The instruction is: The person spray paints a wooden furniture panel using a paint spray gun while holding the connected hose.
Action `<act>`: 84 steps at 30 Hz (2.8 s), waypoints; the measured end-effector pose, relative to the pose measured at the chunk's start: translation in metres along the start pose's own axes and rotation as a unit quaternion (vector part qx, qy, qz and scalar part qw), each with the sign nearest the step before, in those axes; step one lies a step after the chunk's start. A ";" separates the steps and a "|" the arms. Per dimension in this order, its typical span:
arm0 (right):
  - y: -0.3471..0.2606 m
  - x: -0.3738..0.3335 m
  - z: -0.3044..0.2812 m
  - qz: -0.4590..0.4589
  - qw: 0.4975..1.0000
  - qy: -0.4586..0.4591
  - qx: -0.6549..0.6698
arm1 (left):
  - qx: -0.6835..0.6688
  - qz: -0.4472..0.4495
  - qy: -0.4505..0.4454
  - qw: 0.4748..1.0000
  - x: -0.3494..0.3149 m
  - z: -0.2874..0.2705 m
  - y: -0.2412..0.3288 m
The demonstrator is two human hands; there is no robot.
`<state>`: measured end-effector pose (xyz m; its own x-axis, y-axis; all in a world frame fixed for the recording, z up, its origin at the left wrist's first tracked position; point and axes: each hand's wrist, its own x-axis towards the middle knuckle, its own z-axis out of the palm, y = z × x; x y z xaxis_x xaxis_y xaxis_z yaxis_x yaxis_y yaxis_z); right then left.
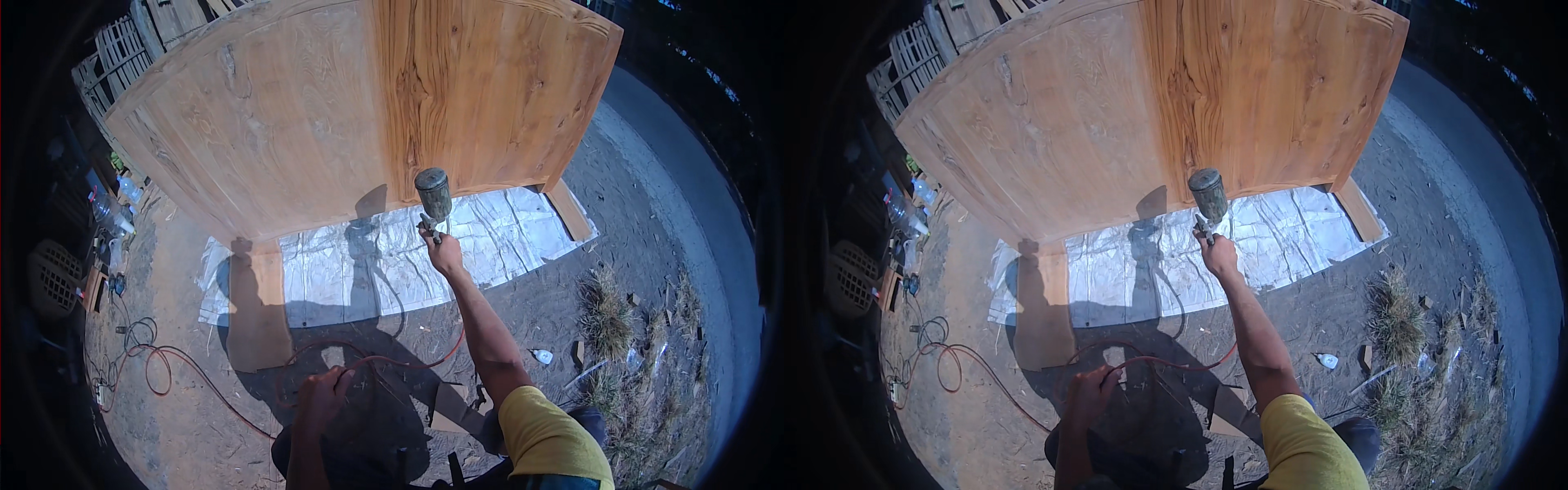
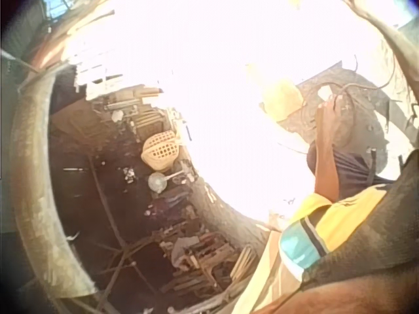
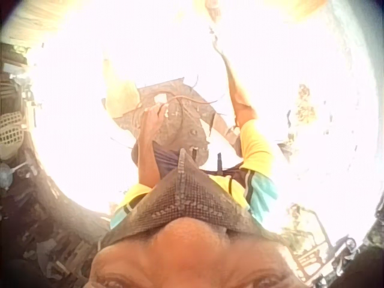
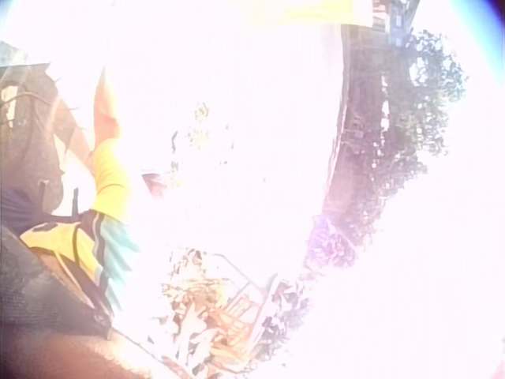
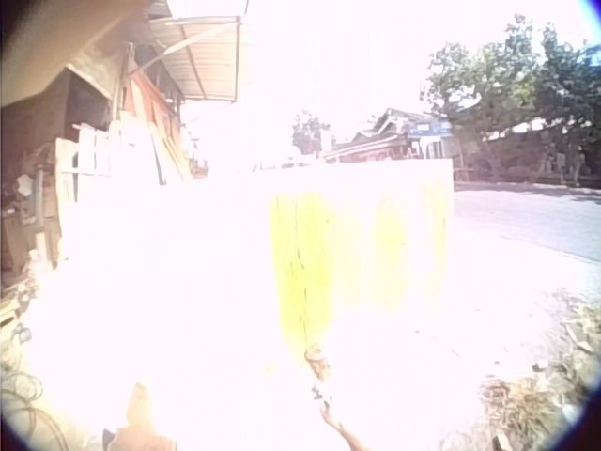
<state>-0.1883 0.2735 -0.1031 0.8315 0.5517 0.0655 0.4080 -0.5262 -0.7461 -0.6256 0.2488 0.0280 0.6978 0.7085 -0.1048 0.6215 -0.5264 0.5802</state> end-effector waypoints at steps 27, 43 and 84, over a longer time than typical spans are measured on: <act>-0.313 -0.003 -0.253 -0.330 0.901 0.250 0.130 | -0.065 0.084 0.080 0.991 0.032 0.025 -0.026; -0.208 -0.014 -0.152 -0.269 0.946 0.166 0.068 | -0.050 0.062 0.086 0.993 0.017 -0.002 -0.022; -0.251 -0.030 -0.187 -0.239 0.957 0.138 0.086 | -0.055 0.052 0.005 0.997 0.029 0.007 -0.068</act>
<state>-0.2452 0.2683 0.2064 0.6432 0.4987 0.5810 0.7179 -0.1288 -0.6841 -0.6448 0.3019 -0.0205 0.7525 0.6578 -0.0324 0.5033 -0.5426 0.6726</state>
